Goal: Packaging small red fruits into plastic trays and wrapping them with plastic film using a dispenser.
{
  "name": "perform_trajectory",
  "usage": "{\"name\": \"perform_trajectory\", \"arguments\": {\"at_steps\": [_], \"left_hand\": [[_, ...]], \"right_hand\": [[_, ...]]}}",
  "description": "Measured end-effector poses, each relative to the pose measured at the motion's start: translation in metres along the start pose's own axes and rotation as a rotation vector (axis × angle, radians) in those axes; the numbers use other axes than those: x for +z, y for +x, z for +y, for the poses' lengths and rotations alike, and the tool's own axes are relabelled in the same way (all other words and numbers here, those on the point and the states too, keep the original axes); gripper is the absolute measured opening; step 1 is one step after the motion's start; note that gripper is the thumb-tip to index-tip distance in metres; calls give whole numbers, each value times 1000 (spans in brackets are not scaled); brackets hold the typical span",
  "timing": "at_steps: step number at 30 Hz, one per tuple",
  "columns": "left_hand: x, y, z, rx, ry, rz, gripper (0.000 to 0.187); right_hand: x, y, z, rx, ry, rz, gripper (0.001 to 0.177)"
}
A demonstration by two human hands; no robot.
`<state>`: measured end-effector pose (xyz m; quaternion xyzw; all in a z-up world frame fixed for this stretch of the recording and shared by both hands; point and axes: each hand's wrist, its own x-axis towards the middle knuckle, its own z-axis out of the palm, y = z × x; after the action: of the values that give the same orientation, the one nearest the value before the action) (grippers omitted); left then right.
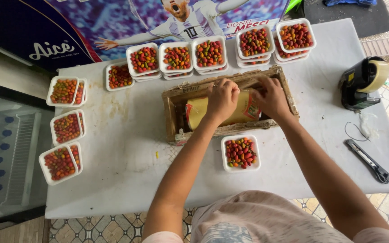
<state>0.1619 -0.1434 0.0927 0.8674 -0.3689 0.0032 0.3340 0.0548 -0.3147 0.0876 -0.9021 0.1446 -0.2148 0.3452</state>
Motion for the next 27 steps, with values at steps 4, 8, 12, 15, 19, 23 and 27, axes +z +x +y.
{"name": "perform_trajectory", "arguments": {"at_steps": [4,8,12,15,19,23,27], "left_hand": [[-10,-1,8,38,-49,-13,10],[-12,-2,6,58,-93,-29,10],[-22,-6,-12,129,-301,-7,11],[-47,-19,-3,-11,29,-305,57],[-28,-33,-27,39,230,-51,30],[-25,-45,-54,138,400,234,12],[-28,-57,-90,139,477,282,11]], "right_hand": [[9,0,-18,-246,7,-95,76],[17,10,-27,-327,93,-146,28],[3,9,-36,-139,205,-203,20],[-2,11,-63,-43,232,-184,23],[8,17,-48,12,199,-179,25],[8,19,-49,28,228,-161,21],[-1,20,-60,55,284,-182,23]]}}
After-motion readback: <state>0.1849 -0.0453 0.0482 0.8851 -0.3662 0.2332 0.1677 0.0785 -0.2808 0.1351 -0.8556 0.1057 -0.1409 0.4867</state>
